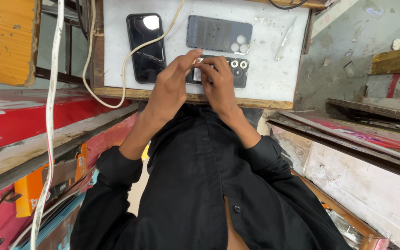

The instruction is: The person removes a protective film from the back of a smartphone, then uses a small tool to scrape and clean the battery area and internal components. The person repeatedly scrapes the same region on the phone's interior.

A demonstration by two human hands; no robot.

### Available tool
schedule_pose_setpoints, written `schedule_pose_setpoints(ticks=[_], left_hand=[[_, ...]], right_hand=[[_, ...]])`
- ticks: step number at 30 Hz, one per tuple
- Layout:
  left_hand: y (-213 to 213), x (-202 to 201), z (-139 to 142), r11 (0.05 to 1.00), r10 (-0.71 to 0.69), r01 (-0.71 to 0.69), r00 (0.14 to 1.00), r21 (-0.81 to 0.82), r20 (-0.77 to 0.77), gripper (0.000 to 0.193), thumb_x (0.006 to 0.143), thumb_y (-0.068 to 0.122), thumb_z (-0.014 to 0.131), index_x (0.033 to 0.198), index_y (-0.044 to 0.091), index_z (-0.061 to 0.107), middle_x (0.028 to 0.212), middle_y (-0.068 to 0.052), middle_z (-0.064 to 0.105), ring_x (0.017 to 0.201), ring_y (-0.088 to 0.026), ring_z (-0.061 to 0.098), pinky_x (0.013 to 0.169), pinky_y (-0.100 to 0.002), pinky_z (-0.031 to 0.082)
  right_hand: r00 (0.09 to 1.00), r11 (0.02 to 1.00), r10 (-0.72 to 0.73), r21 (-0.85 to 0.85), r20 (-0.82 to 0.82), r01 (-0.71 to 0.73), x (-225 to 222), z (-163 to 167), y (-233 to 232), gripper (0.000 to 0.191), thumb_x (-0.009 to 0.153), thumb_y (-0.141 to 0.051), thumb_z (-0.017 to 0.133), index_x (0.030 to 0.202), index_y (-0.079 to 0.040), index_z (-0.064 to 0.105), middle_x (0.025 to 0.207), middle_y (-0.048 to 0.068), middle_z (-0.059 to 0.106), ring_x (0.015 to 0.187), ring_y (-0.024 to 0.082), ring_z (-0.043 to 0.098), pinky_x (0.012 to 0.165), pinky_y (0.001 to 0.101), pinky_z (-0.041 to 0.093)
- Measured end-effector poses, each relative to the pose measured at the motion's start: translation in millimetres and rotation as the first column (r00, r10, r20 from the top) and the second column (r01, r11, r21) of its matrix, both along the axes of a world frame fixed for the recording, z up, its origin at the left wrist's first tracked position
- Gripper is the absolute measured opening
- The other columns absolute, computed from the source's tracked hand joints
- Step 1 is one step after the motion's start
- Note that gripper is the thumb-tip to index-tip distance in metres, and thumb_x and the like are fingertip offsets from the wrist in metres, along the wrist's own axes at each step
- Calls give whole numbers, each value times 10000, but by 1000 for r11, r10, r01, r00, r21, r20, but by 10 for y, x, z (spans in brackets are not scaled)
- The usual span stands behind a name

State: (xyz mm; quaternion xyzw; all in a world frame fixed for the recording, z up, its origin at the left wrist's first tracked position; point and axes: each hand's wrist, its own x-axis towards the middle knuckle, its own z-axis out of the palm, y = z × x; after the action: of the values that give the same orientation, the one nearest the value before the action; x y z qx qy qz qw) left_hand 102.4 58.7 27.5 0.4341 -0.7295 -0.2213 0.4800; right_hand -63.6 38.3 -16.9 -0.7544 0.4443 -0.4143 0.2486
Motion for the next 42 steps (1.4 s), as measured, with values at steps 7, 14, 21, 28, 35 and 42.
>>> schedule_pose_setpoints(ticks=[7,14,21,28,35,42], left_hand=[[-61,-20,-17,993,9,-3,999,115,-44,684,962,-131,547,1555,129,325,1164,-185,582,1037,-331,621,865,-425,565],[-30,28,-8,980,196,-196,938,-27,285,662,984,50,782,1489,130,363,963,-137,637,894,-321,635,821,-453,535],[-10,-26,5,987,155,-161,966,14,205,665,1008,-31,730,1530,130,351,1040,-144,621,901,-298,657,798,-423,543],[-34,-5,-72,991,93,-99,993,87,74,647,1009,-91,628,1542,129,333,1116,-141,642,977,-276,683,837,-385,576],[-17,-21,-40,998,5,-3,1000,57,-29,677,1007,-170,558,1570,131,331,1168,-179,600,1033,-293,666,890,-388,590],[-35,-3,-95,995,87,-90,992,34,89,691,1010,-62,680,1559,132,307,1131,-159,616,1028,-298,653,916,-412,555]], right_hand=[[1000,1000,16,11,10,-17,-43,11,-36,323,833,161,685,1098,-19,724,1055,101,633,1013,294,615,855,410,517],[999,998,50,32,8,-50,-54,39,-35,318,835,160,678,1108,-1,709,1075,110,631,1020,298,598,851,401,512],[999,998,46,39,-1,-46,-27,47,-51,314,838,147,679,1108,-9,717,1056,95,642,1026,294,589,838,400,511],[998,997,67,47,15,-67,-44,16,-70,309,835,133,680,1097,-23,731,1036,95,640,1021,296,585,850,407,507],[998,996,63,66,6,-63,-37,47,-74,313,831,137,671,1090,-28,731,1031,95,638,1019,291,589,858,403,508],[998,997,55,61,7,-56,-35,-4,-73,298,840,131,675,1095,-17,718,1054,98,638,1041,293,586,884,402,505]])
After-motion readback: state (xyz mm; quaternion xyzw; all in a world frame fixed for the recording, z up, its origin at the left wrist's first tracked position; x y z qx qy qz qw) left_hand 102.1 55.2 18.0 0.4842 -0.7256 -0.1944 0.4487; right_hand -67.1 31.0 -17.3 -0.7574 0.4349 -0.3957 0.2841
